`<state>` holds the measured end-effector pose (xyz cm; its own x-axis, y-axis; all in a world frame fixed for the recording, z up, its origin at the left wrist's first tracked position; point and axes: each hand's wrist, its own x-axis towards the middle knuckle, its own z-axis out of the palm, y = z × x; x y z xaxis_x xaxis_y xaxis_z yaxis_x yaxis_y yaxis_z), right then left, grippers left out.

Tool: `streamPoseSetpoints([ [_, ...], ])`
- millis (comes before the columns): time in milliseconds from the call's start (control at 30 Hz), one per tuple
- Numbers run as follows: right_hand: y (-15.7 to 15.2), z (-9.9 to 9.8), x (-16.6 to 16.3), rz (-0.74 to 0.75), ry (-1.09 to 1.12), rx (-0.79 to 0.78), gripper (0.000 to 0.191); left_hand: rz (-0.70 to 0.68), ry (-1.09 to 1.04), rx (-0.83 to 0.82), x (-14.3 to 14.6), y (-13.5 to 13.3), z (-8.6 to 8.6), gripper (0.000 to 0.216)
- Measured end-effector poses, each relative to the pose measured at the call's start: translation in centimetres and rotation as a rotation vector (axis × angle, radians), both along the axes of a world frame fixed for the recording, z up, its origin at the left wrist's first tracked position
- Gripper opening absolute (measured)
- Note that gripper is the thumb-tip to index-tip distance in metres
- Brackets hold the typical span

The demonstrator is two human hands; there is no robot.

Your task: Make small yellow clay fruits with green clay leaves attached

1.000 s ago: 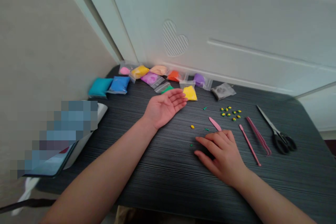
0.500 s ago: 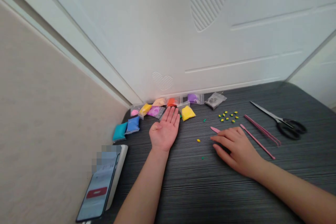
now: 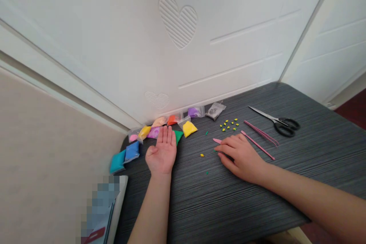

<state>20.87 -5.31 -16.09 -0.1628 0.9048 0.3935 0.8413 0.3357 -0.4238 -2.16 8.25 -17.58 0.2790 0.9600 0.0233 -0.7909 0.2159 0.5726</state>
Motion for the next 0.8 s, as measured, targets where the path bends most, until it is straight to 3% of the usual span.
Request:
streamPoseSetpoints([
  [167, 0.02, 0.01, 0.03, 0.005, 0.005, -0.009, 0.02, 0.086, 0.056, 0.012, -0.59, 0.55, 0.26, 0.018],
  [800, -0.03, 0.03, 0.23, 0.012, 0.012, -0.017, 0.02, -0.009, 0.013, 0.0, 0.03, 0.1, 0.73, 0.012],
])
